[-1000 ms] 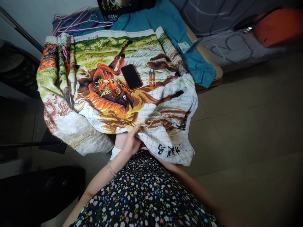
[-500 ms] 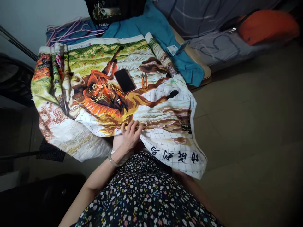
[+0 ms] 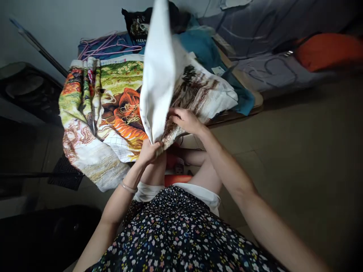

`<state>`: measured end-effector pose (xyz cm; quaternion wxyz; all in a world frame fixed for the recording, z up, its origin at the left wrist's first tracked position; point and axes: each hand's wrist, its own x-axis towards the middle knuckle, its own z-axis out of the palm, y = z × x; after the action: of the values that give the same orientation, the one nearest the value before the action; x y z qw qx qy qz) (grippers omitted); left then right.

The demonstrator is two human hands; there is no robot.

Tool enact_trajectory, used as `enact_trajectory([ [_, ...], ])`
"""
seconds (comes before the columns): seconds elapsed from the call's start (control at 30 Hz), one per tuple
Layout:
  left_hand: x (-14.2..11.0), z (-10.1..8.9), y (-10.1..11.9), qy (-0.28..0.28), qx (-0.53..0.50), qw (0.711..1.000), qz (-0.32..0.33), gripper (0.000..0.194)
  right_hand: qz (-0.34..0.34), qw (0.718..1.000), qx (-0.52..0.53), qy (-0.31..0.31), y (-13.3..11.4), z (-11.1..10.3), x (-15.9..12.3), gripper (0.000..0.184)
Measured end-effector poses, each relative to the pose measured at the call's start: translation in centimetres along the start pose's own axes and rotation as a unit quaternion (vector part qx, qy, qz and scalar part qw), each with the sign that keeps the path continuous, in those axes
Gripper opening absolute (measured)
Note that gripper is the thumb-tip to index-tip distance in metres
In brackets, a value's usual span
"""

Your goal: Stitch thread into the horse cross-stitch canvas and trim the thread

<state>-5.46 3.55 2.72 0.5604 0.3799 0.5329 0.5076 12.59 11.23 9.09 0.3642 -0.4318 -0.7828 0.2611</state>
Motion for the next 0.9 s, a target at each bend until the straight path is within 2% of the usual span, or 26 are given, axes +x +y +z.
enact_trajectory([
  [0.07, 0.8, -0.8, 0.7, -0.015, -0.105, 0.993, -0.056, 0.029, -0.041, 0.999, 0.003, 0.008, 0.5, 1.6, 1.1, 0.022],
  [0.13, 1.3, -1.2, 0.7, -0.023, -0.154, 0.984, -0.091, 0.037, -0.086, 0.996, -0.004, 0.025, 0.9, 2.7, -0.4, 0.023],
  [0.27, 1.6, -1.6, 0.1, -0.033, -0.181, 0.976, -0.115, 0.032, -0.172, 0.983, -0.066, -0.008, 1.1, 3.7, -4.2, 0.018],
  [0.37, 1.7, -1.8, -0.3, -0.045, -0.192, 0.973, -0.116, 0.031, -0.205, 0.969, -0.132, -0.035, 1.0, 4.5, -4.5, 0.012],
  [0.5, 1.8, -1.9, -0.5, -0.044, -0.199, 0.972, -0.114, 0.027, -0.207, 0.961, -0.179, -0.045, 1.0, 5.5, -3.8, 0.008],
  [0.63, 1.7, -1.8, -0.4, -0.043, -0.199, 0.973, -0.109, 0.025, -0.189, 0.968, -0.161, -0.03, 1.1, 5.7, -3.6, 0.008],
  [0.73, 1.6, -1.7, -0.3, -0.041, -0.2, 0.972, -0.115, 0.022, -0.219, 0.966, -0.136, -0.032, 1.5, 5.7, -3.7, 0.012],
  [0.83, 1.5, -1.7, -0.3, -0.044, -0.209, 0.97, -0.117, 0.026, -0.228, 0.971, -0.07, -0.007, 1.5, 5.9, -4.1, 0.021],
  [0.9, 1.5, -1.7, -0.2, -0.05, -0.218, 0.967, -0.122, 0.03, -0.178, 0.983, 0.027, 0.016, 1.1, 6.0, -4.4, 0.027],
])
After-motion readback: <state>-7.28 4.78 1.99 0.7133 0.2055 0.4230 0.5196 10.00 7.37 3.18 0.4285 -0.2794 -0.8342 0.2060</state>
